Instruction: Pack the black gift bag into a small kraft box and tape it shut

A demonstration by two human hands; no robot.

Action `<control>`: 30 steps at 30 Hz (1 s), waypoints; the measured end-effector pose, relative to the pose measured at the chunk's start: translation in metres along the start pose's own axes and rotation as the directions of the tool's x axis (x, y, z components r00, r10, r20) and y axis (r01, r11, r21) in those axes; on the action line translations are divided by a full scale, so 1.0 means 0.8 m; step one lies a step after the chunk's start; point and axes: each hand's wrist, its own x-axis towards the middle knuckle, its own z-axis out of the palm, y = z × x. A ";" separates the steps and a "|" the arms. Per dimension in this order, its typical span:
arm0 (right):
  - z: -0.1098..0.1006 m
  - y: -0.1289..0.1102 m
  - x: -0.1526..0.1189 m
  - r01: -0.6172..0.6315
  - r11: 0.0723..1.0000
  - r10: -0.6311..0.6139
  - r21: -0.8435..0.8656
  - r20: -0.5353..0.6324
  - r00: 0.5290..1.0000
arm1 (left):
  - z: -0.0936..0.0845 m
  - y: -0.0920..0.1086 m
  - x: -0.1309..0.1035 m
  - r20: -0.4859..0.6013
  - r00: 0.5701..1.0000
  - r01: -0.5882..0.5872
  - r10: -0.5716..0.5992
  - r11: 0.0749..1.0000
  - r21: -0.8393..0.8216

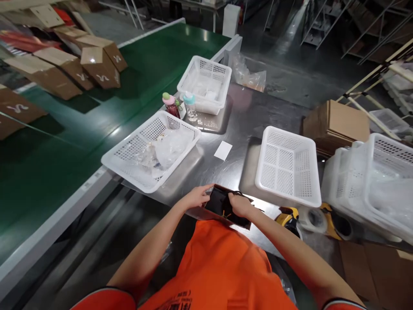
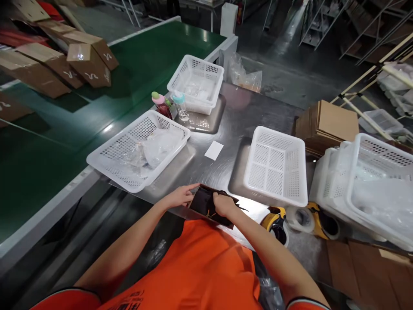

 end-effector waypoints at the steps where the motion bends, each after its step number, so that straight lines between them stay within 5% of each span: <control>1: 0.003 0.000 0.000 0.005 1.000 -0.005 0.002 -0.012 1.000 | 0.000 0.000 0.000 -0.001 1.000 0.003 -0.003 1.000 0.004; 10: 0.031 0.017 -0.022 0.170 0.962 -0.202 -0.215 -0.137 0.970 | 0.016 0.012 -0.008 -0.125 0.992 0.008 0.033 0.949 0.315; 14: 0.043 0.013 -0.028 0.152 0.950 -0.207 -0.272 -0.185 0.961 | 0.042 0.019 -0.020 -0.256 0.928 -0.032 0.272 0.740 0.672; 16: 0.048 0.006 -0.032 0.149 0.946 -0.212 -0.287 -0.203 0.956 | 0.056 0.021 -0.022 -0.094 0.898 -0.169 0.429 0.536 0.827; 19: 0.053 -0.006 -0.036 0.121 0.952 -0.185 -0.280 -0.213 0.959 | 0.072 0.026 -0.016 0.200 0.882 -0.357 0.427 0.328 0.875; 26: 0.064 -0.011 -0.044 0.091 0.956 -0.174 -0.278 -0.287 0.942 | 0.076 0.043 0.005 0.253 0.904 -0.354 0.345 0.269 0.896; 30: 0.065 0.016 -0.065 0.182 0.922 -0.323 -0.341 -0.422 0.847 | 0.068 0.040 0.008 0.226 0.921 -0.323 0.318 0.297 0.898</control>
